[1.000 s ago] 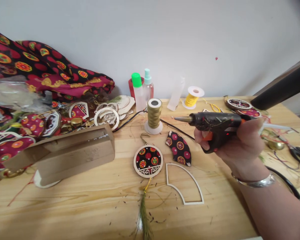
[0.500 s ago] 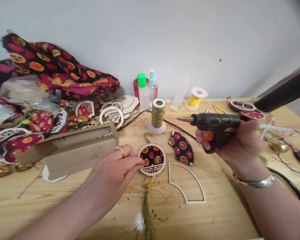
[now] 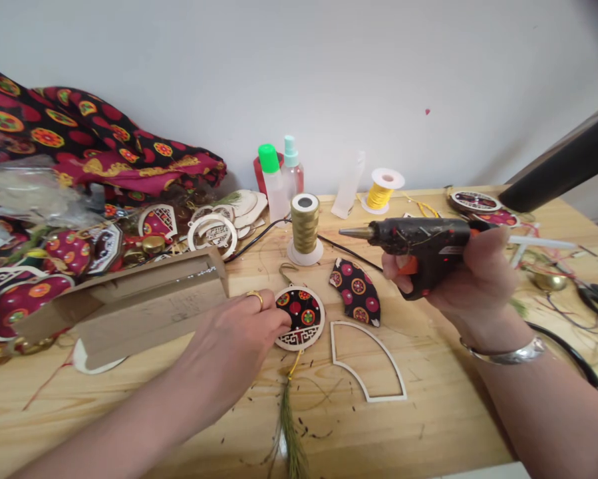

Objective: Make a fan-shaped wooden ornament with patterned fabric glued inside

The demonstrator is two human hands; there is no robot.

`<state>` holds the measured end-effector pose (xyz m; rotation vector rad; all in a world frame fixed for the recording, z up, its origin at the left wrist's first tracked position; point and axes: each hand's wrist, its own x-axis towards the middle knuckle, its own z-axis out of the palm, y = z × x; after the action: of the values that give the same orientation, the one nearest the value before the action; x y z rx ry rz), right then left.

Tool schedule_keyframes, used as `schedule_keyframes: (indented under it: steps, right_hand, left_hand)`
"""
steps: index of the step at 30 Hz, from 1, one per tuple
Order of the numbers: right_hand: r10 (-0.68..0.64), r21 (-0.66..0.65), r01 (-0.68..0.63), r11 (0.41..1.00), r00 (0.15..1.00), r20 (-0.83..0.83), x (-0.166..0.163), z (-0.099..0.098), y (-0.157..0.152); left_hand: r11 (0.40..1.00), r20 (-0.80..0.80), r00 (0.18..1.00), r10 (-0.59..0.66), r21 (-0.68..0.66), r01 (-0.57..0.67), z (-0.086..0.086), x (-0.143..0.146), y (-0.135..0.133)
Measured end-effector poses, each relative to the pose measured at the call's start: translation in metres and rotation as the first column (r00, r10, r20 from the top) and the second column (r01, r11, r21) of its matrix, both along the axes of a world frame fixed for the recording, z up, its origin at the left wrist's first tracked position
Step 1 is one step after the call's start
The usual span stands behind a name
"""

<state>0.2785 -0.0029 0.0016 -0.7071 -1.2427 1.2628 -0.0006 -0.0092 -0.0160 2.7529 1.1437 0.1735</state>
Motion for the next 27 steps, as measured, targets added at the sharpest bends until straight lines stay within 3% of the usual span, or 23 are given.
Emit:
schedule_keyframes:
  steps: [13, 20, 27]
  right_hand:
    - [-0.003, 0.041, 0.002, 0.999, 1.0, 0.023, 0.004, -0.002, 0.001]
    - [0.003, 0.016, -0.003, 1.0, 0.999, 0.04, 0.001, 0.0, 0.001]
    - [0.009, -0.009, -0.009, 1.0, 0.999, 0.046, -0.001, 0.003, -0.001]
  left_hand:
    - [0.999, -0.086, 0.996, -0.029, 0.011, 0.03, 0.0, 0.002, 0.002]
    - [0.981, 0.14, 0.983, 0.115, -0.171, -0.09, 0.008, 0.019, 0.001]
    - [0.992, 0.067, 0.998, 0.023, -0.126, -0.014, 0.006, 0.04, -0.001]
